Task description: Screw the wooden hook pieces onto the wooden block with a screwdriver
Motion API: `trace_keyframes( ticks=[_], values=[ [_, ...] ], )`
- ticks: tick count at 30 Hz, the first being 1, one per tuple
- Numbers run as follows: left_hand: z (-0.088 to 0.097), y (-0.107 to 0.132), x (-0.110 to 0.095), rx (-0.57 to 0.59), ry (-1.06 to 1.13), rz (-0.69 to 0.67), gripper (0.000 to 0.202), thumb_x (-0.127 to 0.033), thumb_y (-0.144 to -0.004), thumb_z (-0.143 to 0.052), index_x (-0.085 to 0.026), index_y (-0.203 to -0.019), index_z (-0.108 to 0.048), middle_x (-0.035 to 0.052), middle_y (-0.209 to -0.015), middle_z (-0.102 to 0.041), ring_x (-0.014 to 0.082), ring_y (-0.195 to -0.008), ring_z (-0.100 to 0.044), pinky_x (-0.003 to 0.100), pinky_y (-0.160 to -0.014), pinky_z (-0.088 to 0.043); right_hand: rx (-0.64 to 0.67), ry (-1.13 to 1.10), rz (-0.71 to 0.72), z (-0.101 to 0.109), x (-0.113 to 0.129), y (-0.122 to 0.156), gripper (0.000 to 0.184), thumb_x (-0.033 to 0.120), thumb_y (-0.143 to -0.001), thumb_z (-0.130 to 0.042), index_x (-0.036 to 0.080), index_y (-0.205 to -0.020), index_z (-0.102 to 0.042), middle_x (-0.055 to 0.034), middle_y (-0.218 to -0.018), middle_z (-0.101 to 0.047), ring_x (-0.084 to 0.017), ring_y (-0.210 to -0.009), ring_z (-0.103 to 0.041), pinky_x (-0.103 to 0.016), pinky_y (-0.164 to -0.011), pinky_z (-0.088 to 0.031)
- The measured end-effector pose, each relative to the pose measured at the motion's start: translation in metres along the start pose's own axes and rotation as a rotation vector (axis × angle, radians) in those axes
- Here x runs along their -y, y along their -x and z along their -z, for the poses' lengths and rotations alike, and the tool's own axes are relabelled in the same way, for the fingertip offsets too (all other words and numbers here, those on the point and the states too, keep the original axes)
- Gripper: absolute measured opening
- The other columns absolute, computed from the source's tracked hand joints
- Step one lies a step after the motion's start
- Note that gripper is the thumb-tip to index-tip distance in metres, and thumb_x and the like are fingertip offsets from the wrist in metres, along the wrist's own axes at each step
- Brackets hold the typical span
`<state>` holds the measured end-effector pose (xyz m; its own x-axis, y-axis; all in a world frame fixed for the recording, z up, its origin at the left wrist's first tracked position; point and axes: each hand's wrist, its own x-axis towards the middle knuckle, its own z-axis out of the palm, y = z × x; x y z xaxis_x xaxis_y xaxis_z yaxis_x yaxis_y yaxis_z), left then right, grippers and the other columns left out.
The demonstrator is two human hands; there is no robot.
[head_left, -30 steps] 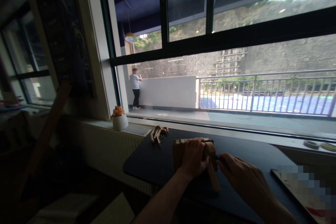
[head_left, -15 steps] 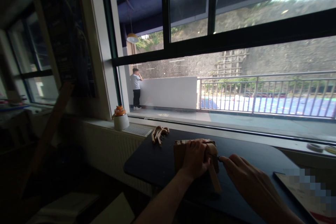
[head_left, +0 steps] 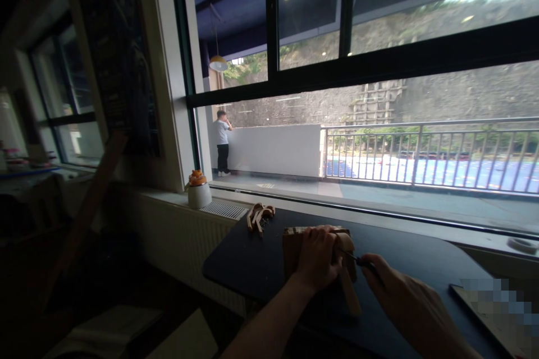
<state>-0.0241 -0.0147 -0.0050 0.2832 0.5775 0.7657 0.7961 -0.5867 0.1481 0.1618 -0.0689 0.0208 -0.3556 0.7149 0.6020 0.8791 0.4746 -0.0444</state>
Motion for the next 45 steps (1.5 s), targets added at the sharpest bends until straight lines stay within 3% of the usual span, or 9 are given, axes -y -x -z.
trace_keyframes(
  ticks=[6, 14, 19, 30, 33, 36, 45],
  values=[
    [-0.001, 0.000, 0.000, -0.011, 0.000, 0.004, 0.038, -0.018, -0.071, -0.065, -0.022, -0.104, -0.046, 0.0056, -0.122, -0.055, 0.0245, -0.116, -0.047, 0.044, -0.103, -0.031, -0.041, 0.018, 0.033, -0.006, -0.006, 0.002, 0.025, 0.021, -0.087, -0.037, 0.026, -0.111, -0.043, 0.0011, -0.081, -0.070, -0.018, -0.064, -0.069, -0.026, -0.046, -0.041],
    [0.002, 0.001, -0.003, -0.008, -0.004, -0.002, 0.037, -0.018, -0.072, -0.064, -0.022, -0.104, -0.046, 0.0060, -0.124, -0.054, 0.0250, -0.117, -0.047, 0.044, -0.104, -0.030, -0.224, 0.086, 0.210, 0.000, -0.008, 0.002, 0.017, 0.019, -0.089, -0.033, 0.026, -0.093, -0.048, 0.0021, -0.075, -0.058, -0.012, -0.052, -0.060, -0.023, -0.040, -0.036],
    [0.001, 0.001, -0.003, -0.012, -0.014, 0.008, 0.037, -0.019, -0.072, -0.064, -0.022, -0.105, -0.046, 0.0055, -0.122, -0.054, 0.0246, -0.116, -0.047, 0.044, -0.103, -0.031, -0.257, 0.103, 0.229, 0.002, -0.005, 0.001, 0.018, 0.020, -0.090, -0.035, 0.024, -0.094, -0.052, 0.0008, -0.076, -0.061, -0.014, -0.060, -0.063, -0.023, -0.045, -0.040],
    [0.002, 0.000, -0.004, -0.012, -0.005, 0.010, 0.038, -0.019, -0.072, -0.065, -0.023, -0.105, -0.047, 0.0060, -0.122, -0.055, 0.0259, -0.116, -0.048, 0.045, -0.103, -0.032, -0.226, 0.110, 0.169, -0.002, -0.001, 0.000, 0.018, 0.028, -0.094, -0.035, 0.025, -0.085, -0.051, 0.0028, -0.068, -0.063, -0.015, -0.056, -0.063, -0.026, -0.044, -0.038],
    [0.002, 0.001, -0.004, -0.011, -0.005, 0.002, 0.037, -0.018, -0.072, -0.064, -0.023, -0.105, -0.047, 0.0058, -0.121, -0.055, 0.0258, -0.116, -0.048, 0.045, -0.103, -0.032, -0.223, 0.112, 0.191, -0.006, -0.003, 0.002, 0.016, 0.023, -0.091, -0.036, 0.023, -0.098, -0.051, 0.0001, -0.079, -0.065, -0.016, -0.063, -0.065, -0.025, -0.048, -0.043],
    [0.003, 0.001, -0.004, -0.007, -0.005, -0.001, 0.038, -0.017, -0.072, -0.064, -0.023, -0.105, -0.046, 0.0055, -0.122, -0.055, 0.0254, -0.116, -0.048, 0.045, -0.103, -0.032, -0.185, 0.080, 0.193, -0.011, -0.007, 0.005, 0.026, 0.017, -0.087, -0.038, 0.023, -0.111, -0.046, -0.0019, -0.089, -0.066, -0.015, -0.070, -0.066, -0.025, -0.052, -0.045],
    [0.003, 0.001, -0.005, -0.019, -0.010, 0.001, 0.039, -0.017, -0.071, -0.065, -0.023, -0.104, -0.046, 0.0049, -0.122, -0.055, 0.0242, -0.117, -0.048, 0.043, -0.103, -0.032, -0.123, -0.030, 0.126, -0.003, -0.007, 0.002, 0.011, 0.021, -0.090, -0.037, 0.026, -0.091, -0.047, 0.0029, -0.073, -0.064, -0.014, -0.059, -0.064, -0.024, -0.046, -0.036]
  ],
)
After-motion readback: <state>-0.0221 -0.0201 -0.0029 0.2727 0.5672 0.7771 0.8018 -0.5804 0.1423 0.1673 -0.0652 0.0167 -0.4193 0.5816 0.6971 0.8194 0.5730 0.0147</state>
